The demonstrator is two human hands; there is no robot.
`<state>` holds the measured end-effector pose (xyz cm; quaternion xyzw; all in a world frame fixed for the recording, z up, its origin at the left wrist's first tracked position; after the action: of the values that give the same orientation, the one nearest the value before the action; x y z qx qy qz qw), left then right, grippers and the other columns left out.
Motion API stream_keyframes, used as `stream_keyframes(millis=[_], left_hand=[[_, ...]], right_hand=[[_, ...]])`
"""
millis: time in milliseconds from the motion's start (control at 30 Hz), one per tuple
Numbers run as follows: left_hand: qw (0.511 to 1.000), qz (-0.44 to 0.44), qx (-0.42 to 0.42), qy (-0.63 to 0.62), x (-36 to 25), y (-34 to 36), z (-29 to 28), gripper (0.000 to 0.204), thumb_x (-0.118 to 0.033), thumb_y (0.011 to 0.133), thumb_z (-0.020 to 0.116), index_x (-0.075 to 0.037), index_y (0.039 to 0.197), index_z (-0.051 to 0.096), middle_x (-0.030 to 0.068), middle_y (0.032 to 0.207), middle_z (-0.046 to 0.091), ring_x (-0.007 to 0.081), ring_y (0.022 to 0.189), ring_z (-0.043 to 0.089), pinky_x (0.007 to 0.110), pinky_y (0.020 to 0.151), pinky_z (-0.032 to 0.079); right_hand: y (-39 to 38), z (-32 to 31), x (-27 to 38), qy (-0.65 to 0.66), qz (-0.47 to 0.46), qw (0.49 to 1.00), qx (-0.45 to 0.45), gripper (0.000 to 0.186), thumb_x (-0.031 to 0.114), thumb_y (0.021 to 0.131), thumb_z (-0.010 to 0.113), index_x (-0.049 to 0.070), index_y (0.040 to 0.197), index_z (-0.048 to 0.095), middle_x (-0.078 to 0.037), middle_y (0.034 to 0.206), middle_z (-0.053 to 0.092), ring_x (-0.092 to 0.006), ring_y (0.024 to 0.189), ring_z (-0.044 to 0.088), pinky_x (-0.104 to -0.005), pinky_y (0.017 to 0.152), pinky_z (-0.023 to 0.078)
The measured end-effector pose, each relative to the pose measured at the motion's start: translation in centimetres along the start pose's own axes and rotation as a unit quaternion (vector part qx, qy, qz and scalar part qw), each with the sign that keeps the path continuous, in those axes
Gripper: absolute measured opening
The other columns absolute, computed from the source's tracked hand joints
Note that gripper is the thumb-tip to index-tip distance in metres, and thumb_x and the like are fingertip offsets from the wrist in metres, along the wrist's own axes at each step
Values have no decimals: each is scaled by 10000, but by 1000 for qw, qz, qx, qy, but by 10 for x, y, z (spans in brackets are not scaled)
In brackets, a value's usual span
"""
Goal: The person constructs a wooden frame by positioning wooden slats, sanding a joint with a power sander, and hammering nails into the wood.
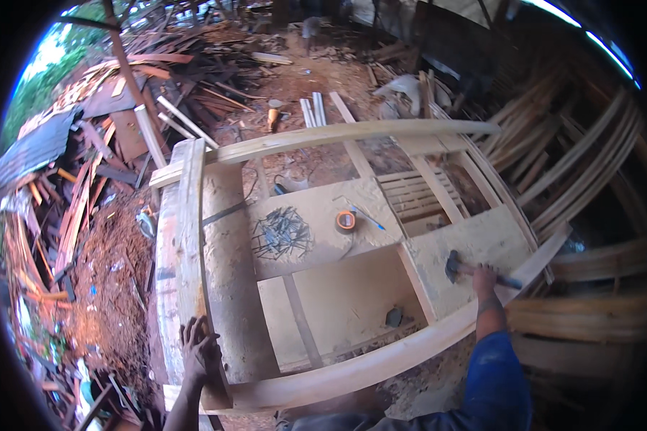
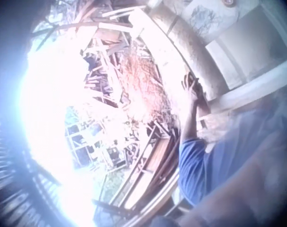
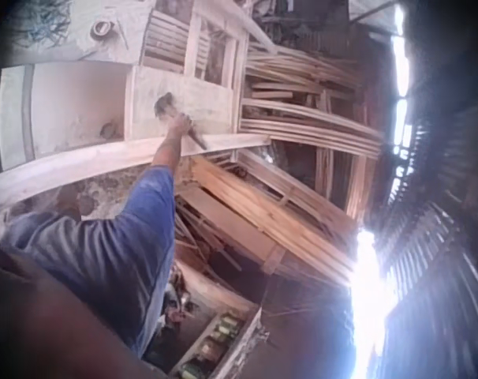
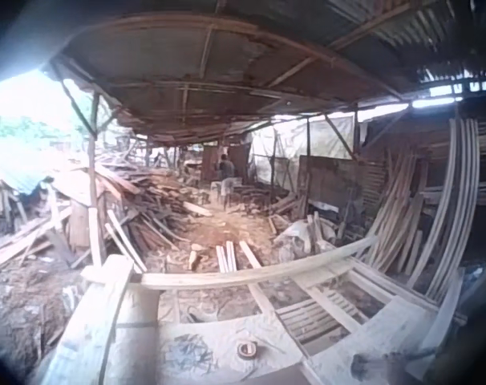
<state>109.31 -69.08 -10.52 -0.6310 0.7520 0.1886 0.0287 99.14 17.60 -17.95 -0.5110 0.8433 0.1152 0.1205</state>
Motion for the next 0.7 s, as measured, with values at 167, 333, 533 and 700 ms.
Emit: stream_keyframes(millis=[167,333,533,700], left_hand=[[1000,-6,14,-23,-11,5,-9,297,-207,762,686,-143,1044,755,157,1479,485,370,1439,352,598,1205,204],[999,1,35,-35,-5,-5,-22,335,-281,835,677,-159,1143,728,150,1544,410,377,1467,295,611,1211,176],[995,39,19,-91,11,-18,-9,362,-314,853,674,-158,1176,718,173,1568,380,389,1492,258,601,1233,116],[983,116,79,-121,12,-28,-3,295,-300,853,675,-135,1090,738,176,1517,438,426,1480,271,608,1226,147]], right_hand=[[-18,-43,14,-76,-26,994,68,226,253,933,599,108,1068,708,-124,1099,726,-292,1063,702,-459,896,545],[-151,-133,44,209,124,970,-13,278,261,899,640,6,1002,674,-179,922,732,-330,850,738,-453,727,584],[-385,-199,144,745,241,614,97,177,260,970,631,151,930,498,47,642,443,-70,457,422,-290,403,392],[-572,-204,219,769,317,537,143,168,225,947,657,134,932,516,11,657,486,-113,471,451,-302,442,413]])
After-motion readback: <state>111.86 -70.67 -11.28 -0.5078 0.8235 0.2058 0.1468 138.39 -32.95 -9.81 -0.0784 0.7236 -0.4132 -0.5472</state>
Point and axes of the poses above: each hand's wrist, its own y-axis towards the middle knuckle, its own z-axis out of the palm, x = y × z, the point moved 5 cm from there along y, towards the middle knuckle
